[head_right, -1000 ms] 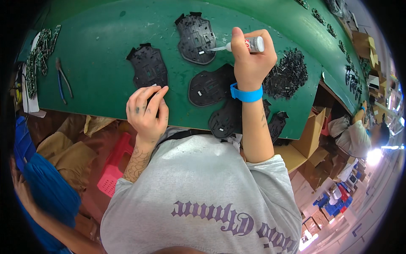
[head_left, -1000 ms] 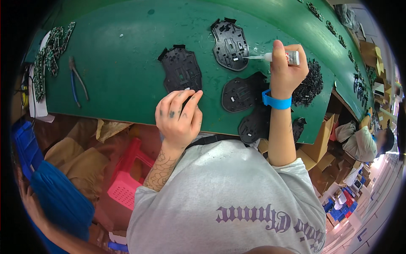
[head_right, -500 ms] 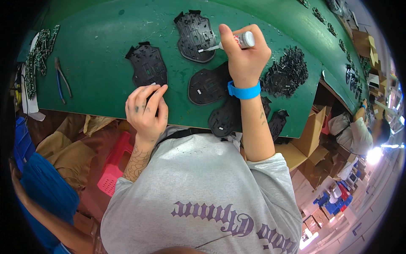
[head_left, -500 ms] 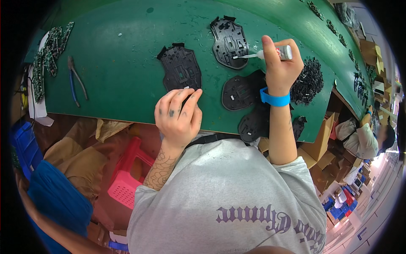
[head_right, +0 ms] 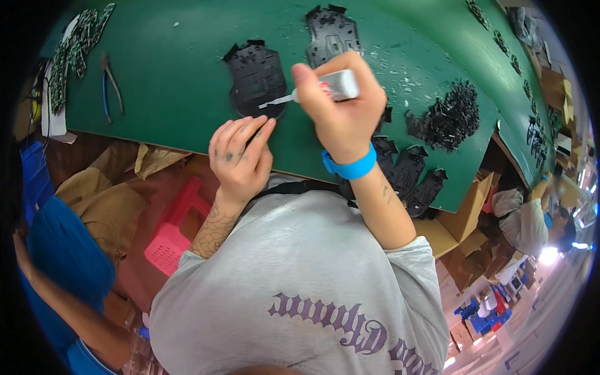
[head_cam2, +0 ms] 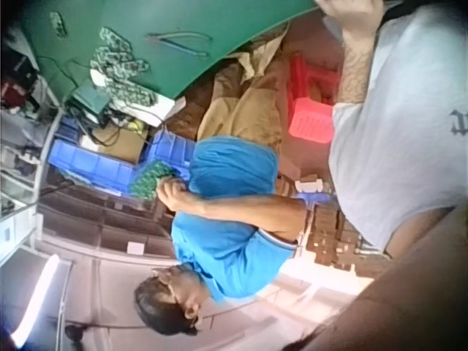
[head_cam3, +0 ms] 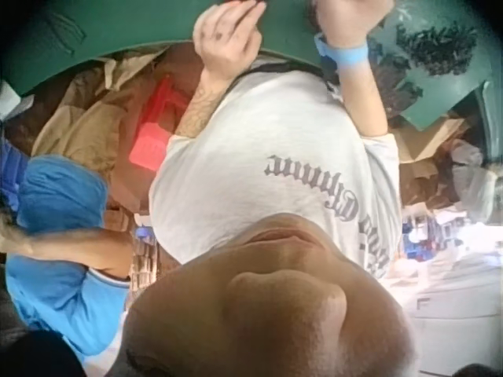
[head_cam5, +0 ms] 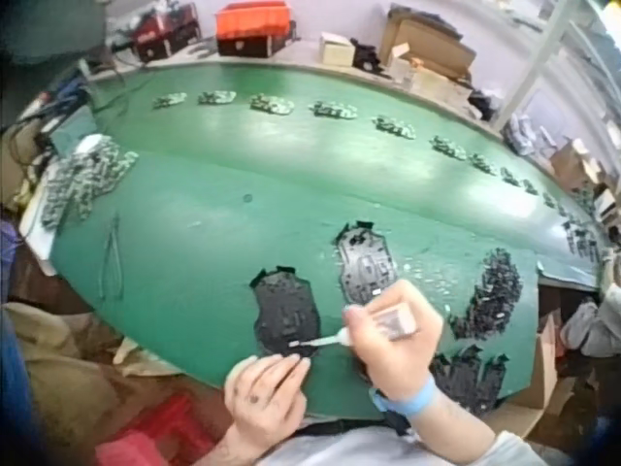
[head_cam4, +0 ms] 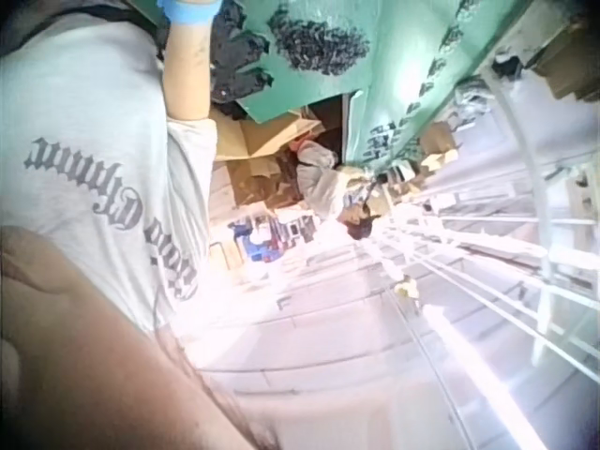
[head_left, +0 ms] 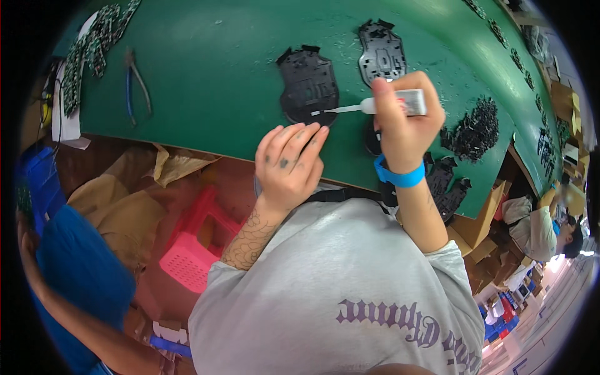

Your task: Applying adhesive and assembling internal components into computer mouse bottom shells on a factory production line.

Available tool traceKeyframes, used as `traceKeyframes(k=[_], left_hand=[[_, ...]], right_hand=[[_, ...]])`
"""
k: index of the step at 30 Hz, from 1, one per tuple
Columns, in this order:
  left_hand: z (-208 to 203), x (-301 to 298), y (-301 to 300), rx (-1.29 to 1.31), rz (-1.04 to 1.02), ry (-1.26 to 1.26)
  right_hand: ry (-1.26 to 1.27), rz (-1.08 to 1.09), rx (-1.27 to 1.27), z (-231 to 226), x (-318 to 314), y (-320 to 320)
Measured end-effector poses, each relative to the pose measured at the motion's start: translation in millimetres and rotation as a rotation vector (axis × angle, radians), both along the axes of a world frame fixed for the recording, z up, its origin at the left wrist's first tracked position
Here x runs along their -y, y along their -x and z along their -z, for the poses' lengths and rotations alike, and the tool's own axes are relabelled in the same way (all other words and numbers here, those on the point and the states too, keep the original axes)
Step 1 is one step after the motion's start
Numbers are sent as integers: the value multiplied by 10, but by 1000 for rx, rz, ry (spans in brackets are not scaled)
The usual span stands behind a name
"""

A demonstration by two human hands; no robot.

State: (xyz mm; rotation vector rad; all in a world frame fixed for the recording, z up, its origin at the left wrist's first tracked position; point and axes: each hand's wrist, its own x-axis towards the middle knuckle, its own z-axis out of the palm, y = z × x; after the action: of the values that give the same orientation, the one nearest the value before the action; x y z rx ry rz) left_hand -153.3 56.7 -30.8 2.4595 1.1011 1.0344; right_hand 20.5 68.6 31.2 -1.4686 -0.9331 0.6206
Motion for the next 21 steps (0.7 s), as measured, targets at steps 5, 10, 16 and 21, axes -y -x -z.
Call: traceKeyframes(k=[5, 10, 16, 21], left_hand=[[4, 18, 18, 1, -11, 38], [38, 18, 22, 19, -27, 7], [69, 15, 28, 3, -28, -22], [49, 23, -2, 33, -23, -4]], right_hand=[[-10, -46, 138, 124, -109, 98], [6, -54, 177, 136, -134, 55], [10, -74, 231, 182, -141, 86], [-54, -18, 108, 136, -123, 66]])
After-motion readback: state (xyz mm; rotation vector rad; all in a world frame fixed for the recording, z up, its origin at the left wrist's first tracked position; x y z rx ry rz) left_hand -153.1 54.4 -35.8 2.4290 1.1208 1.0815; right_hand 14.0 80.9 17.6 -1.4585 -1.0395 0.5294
